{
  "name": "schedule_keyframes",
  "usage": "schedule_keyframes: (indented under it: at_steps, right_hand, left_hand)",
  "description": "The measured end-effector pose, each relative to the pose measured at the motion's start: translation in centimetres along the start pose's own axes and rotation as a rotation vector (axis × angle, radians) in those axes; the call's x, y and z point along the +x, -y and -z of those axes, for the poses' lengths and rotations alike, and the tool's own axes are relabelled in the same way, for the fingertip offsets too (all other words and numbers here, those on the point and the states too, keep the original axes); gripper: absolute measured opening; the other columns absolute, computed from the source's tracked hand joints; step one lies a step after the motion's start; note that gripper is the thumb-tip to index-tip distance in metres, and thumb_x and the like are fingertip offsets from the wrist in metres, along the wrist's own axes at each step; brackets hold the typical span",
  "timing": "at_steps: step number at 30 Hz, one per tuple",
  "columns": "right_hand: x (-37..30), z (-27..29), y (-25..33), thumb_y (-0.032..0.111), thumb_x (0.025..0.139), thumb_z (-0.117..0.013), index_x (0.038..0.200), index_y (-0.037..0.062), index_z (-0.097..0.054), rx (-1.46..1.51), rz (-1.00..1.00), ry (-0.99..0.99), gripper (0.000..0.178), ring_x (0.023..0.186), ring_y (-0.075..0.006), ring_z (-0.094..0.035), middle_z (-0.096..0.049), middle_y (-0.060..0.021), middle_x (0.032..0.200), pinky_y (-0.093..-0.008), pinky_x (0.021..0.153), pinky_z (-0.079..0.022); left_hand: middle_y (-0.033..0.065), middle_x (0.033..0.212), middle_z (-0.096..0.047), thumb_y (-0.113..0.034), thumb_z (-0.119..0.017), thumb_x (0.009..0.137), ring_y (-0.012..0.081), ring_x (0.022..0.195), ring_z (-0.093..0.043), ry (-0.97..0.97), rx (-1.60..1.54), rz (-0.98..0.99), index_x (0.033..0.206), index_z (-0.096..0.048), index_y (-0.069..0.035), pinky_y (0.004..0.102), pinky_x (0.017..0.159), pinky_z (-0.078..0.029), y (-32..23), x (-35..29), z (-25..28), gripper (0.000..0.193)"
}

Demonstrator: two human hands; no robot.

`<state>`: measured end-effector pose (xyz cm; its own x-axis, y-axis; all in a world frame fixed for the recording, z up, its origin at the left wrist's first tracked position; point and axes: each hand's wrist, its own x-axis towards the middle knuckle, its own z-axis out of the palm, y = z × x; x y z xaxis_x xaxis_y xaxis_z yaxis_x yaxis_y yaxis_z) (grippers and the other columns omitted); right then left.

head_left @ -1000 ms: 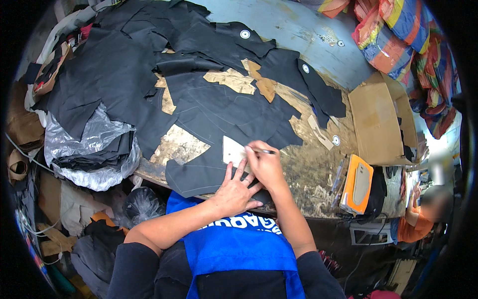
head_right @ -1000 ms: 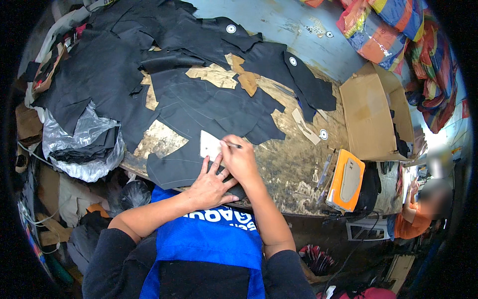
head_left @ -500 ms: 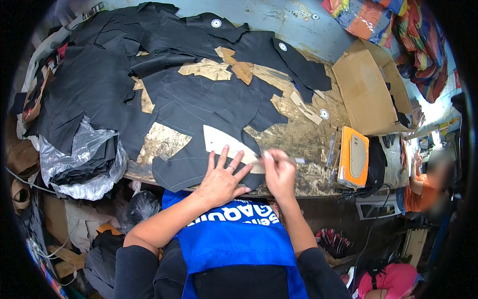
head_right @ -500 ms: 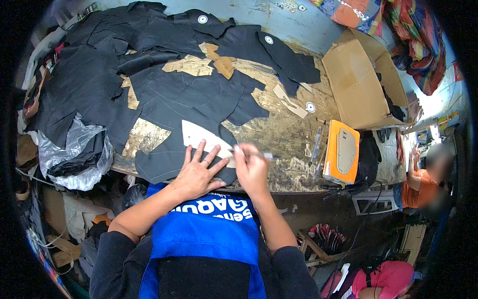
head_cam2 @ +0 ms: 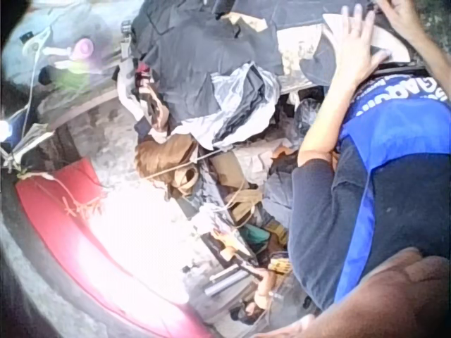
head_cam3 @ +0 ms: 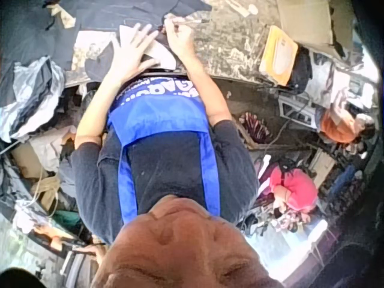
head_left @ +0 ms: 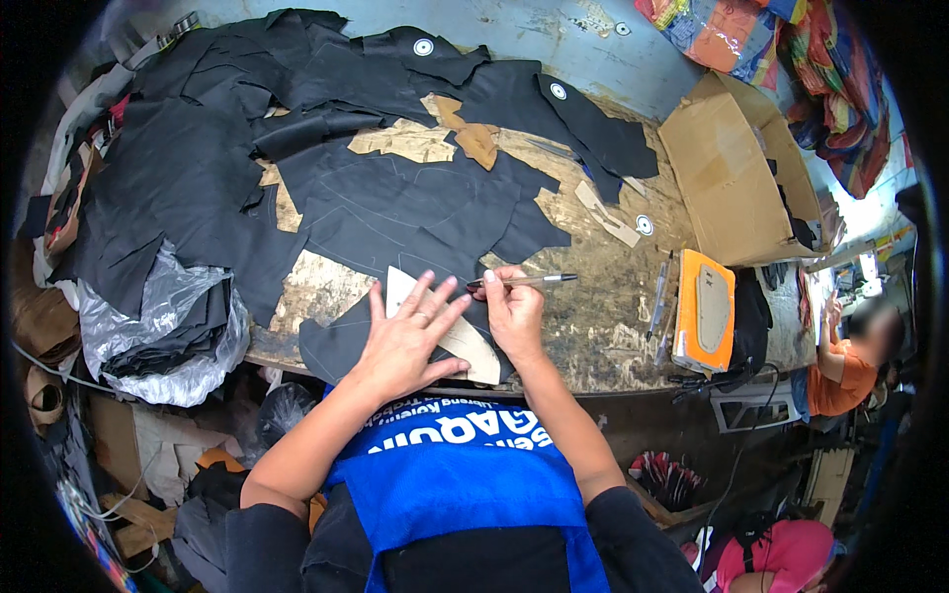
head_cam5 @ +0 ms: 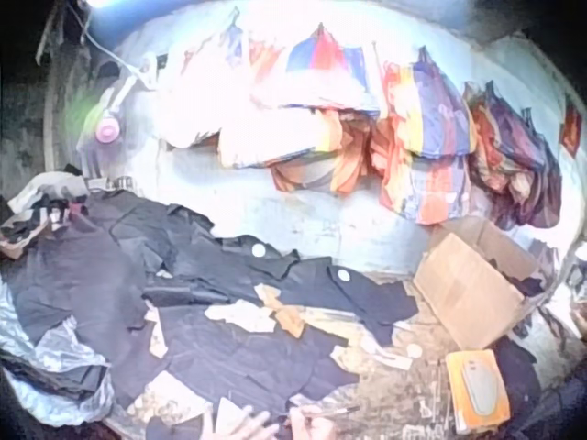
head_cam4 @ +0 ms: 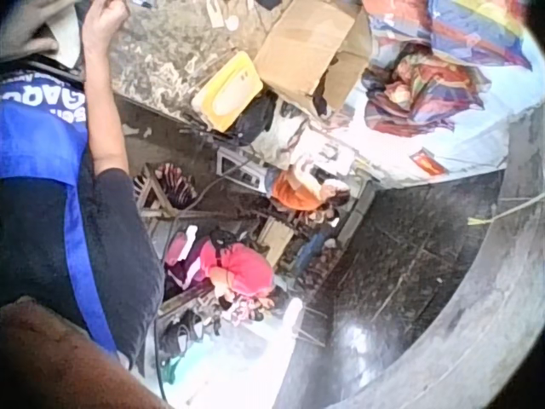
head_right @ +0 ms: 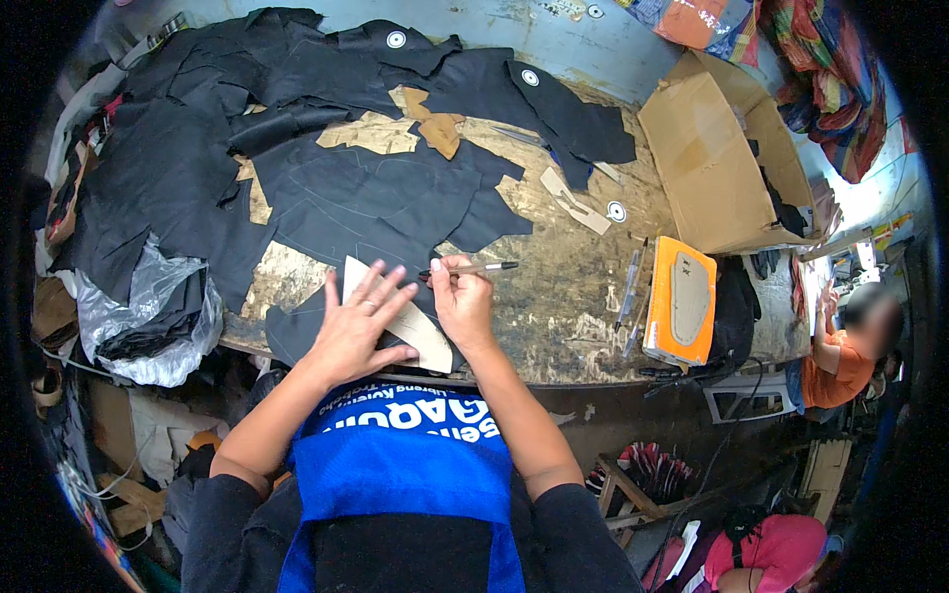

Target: The person lays black fabric pieces on a work table, places a pattern template on them, and uses a pen to trace outlines. They reposition the fabric and template repeatedly to mark multiple pieces.

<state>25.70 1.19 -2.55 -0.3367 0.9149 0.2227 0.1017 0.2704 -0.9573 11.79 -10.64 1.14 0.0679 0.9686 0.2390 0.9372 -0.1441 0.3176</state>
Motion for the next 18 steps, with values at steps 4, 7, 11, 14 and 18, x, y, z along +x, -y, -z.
schedule_keyframes:
  at_steps: [4,7,11,14,18]
  right_hand:
    - [0.2,-0.2,-0.4,0.01,0.087,-0.062,0.08,-0.0039,-0.06,-0.082,0.173,-0.036,0.015,0.058,-0.0225,-0.064,-0.062,-0.0136,0.068,-0.0304,0.054,-0.048]
    - [0.1,-0.1,-0.6,0.009,0.086,-0.063,0.079,-0.0029,-0.06,-0.208,0.289,-0.008,0.014,0.059,-0.0261,-0.063,-0.062,-0.0133,0.071,-0.0322,0.055,-0.047]
    - [0.2,-0.1,-0.5,0.011,0.09,-0.061,0.082,-0.0031,-0.062,-0.25,0.284,0.006,0.016,0.062,-0.0137,-0.062,-0.065,-0.0093,0.074,-0.0264,0.057,-0.047]
    - [0.0,0.5,0.1,0.012,0.092,-0.057,0.082,-0.0041,-0.061,-0.236,0.131,0.036,0.019,0.065,-0.0133,-0.063,-0.066,-0.01,0.077,-0.0245,0.06,-0.05]
    - [-1.5,-0.2,1.2,0.012,0.095,-0.053,0.082,-0.0038,-0.059,0.115,-0.017,0.06,0.022,0.07,-0.0129,-0.063,-0.068,-0.0116,0.081,-0.0252,0.067,-0.053]
  left_hand:
    - [0.0032,0.139,-0.046,-0.055,-0.063,0.077,0.0251,0.134,-0.035,0.144,-0.001,0.03,0.128,-0.054,-0.019,0.0715,0.1,-0.014,0.8,-1.0,-0.7,0.064]
    - [0.0005,0.139,-0.046,-0.054,-0.062,0.078,0.0211,0.133,-0.036,0.144,0.052,0.137,0.128,-0.054,-0.021,0.072,0.1,-0.014,2.5,-3.9,0.8,0.06]
    - [0.0028,0.138,-0.047,-0.048,-0.067,0.076,0.0236,0.132,-0.037,0.071,0.079,0.37,0.126,-0.056,-0.018,0.0653,0.105,-0.012,4.5,-7.2,2.4,0.06]
    - [0.0071,0.133,-0.049,-0.038,-0.07,0.076,0.0277,0.13,-0.037,-0.085,0.089,0.525,0.126,-0.054,-0.012,0.0611,0.106,-0.013,5.6,-8.3,2.5,0.059]
    - [0.0097,0.133,-0.048,-0.037,-0.068,0.078,0.0289,0.13,-0.037,-0.206,0.163,0.668,0.129,-0.049,-0.01,0.062,0.105,-0.014,6.1,-8.4,1.1,0.061]
